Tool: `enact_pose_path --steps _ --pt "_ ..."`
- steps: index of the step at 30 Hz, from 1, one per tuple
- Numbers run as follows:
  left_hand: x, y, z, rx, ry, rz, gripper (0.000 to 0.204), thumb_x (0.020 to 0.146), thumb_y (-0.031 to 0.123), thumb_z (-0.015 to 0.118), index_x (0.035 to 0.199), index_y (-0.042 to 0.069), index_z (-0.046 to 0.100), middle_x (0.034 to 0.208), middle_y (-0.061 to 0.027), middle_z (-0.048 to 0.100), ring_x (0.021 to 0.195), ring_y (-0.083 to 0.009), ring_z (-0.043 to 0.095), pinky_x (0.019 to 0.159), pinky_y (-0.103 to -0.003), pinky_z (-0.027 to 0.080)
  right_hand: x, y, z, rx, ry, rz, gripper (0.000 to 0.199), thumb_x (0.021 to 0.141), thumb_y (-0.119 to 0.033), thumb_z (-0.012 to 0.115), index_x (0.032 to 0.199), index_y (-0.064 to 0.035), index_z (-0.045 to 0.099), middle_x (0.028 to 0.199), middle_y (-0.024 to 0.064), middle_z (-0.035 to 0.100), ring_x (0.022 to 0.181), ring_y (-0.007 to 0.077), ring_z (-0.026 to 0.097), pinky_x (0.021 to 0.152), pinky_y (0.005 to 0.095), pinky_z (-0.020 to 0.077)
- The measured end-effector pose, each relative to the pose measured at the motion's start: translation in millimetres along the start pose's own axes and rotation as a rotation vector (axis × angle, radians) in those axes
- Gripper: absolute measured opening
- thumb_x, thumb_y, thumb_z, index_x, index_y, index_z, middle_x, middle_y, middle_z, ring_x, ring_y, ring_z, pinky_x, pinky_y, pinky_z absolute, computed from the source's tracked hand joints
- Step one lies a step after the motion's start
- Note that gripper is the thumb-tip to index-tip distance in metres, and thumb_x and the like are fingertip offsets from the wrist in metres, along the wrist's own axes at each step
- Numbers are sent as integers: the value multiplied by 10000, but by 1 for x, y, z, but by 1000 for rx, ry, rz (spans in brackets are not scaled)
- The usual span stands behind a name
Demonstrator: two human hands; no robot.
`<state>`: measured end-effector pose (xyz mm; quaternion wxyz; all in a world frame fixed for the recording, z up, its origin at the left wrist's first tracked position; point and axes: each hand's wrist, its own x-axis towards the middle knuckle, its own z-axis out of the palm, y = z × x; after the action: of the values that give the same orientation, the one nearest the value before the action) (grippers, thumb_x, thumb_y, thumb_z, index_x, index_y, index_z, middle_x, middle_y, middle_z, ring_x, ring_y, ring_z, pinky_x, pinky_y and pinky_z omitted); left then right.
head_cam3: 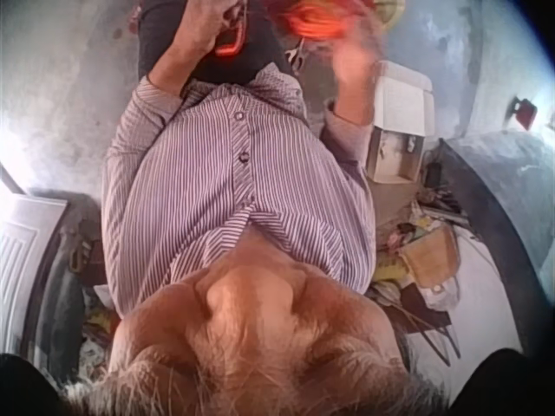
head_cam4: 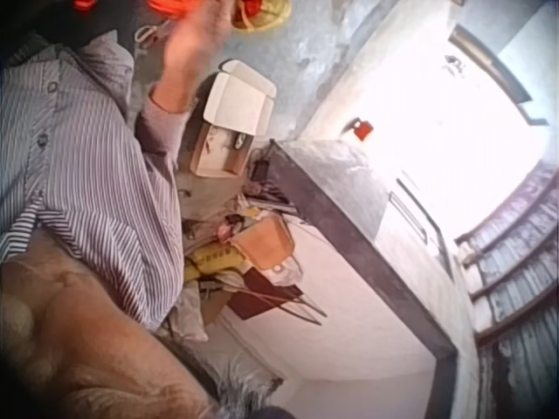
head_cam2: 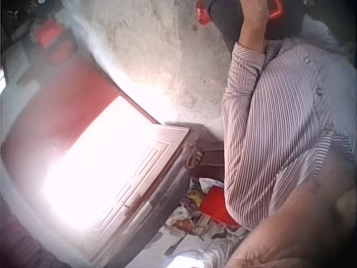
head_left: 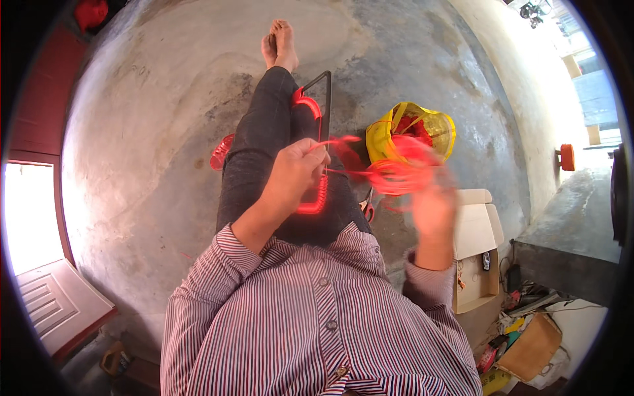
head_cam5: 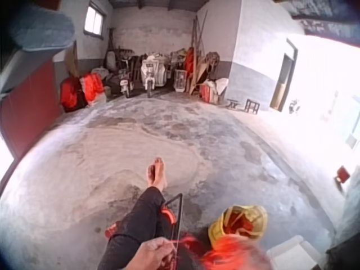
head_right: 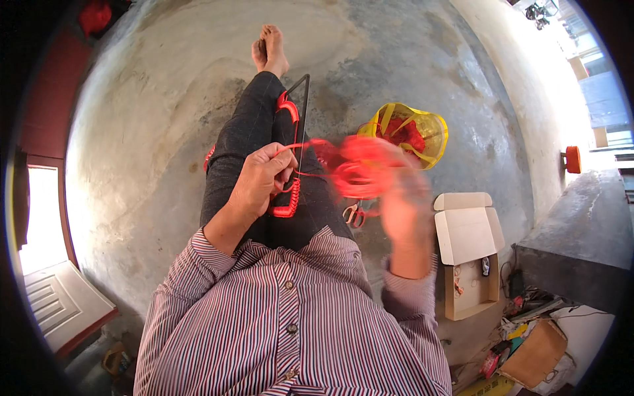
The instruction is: The person is weaving or wrapping red plastic strips around a black chair frame.
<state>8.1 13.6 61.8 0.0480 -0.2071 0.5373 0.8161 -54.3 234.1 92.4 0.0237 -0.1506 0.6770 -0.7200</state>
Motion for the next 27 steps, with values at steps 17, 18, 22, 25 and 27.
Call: enact_pose_path --steps 17,18,22,25,27 --pt "10 -38 -11 -10 118 -142 193 906 247 506 879 70 578 692 19 537 477 -56 413 435 -204 306 -12 83 36 -44 -392 584 191 947 -210 558 1022 -45 618 703 -74 474 605 20 425 528 189 340" --pt "11 -39 -13 -4 125 -141 193 906 247 506 879 70 578 692 19 537 477 -56 413 435 -204 306 -11 80 39 -70 -384 555 156 941 -205 566 958 -54 602 704 -71 483 606 22 434 531 193 351" --pt "12 -37 -9 -178 93 -419 311 899 282 439 930 26 613 724 -93 635 466 -96 455 449 -211 355 -1 39 9 136 -263 579 146 903 -194 598 833 -75 549 662 -55 476 545 24 412 494 198 317" --pt "16 -31 -1 -125 43 -437 309 853 221 437 959 -5 619 687 -119 633 480 -115 496 459 -220 384 -18 15 -2 -87 -315 465 138 887 -163 608 818 -68 536 650 -52 462 525 36 393 478 214 306" --pt "15 -31 -2 -97 45 -407 303 816 175 440 968 -19 617 650 -113 616 489 -126 518 462 -230 398 -32 20 -13 -44 -360 454 185 914 -183 610 779 -84 530 633 -70 432 541 20 376 488 213 309"
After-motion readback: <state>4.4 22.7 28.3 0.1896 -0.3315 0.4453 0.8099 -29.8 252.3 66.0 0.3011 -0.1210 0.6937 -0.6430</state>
